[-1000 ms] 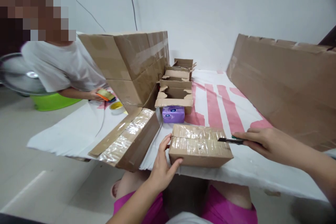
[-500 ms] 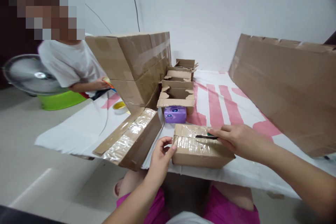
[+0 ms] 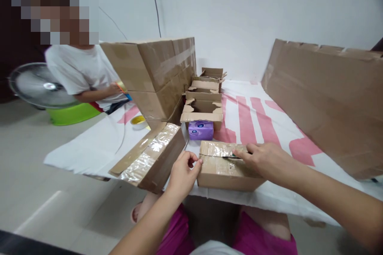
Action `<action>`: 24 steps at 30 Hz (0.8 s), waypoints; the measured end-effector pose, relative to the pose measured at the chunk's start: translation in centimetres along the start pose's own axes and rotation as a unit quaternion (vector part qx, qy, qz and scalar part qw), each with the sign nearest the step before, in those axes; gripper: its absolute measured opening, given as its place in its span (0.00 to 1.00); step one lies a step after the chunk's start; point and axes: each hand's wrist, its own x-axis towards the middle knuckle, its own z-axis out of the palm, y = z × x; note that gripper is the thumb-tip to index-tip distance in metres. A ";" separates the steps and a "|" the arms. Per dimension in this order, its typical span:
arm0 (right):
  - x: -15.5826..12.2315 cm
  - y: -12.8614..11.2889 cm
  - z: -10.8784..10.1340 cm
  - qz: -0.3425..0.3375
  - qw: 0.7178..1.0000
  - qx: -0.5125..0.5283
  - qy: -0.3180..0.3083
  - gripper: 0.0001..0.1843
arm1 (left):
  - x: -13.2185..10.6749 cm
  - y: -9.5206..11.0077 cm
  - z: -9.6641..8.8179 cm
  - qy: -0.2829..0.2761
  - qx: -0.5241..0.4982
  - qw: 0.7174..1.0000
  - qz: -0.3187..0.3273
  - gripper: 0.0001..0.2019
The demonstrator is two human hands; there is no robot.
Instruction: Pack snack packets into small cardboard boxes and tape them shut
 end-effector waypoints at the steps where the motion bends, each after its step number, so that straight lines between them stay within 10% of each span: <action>1: -0.2 0.1 -0.2 0.005 1.000 0.001 -0.010 0.32 | -0.1 0.0 0.0 -0.004 0.002 1.000 0.002 0.08; 9: -1.5 0.7 -1.9 0.040 0.997 0.025 -0.055 0.30 | -0.3 -0.6 0.1 -0.020 -0.002 1.000 0.023 0.06; 24: -3.7 2.3 -0.3 0.049 0.997 -0.029 0.054 0.37 | 0.1 0.2 -0.7 -0.078 0.107 0.978 0.159 0.12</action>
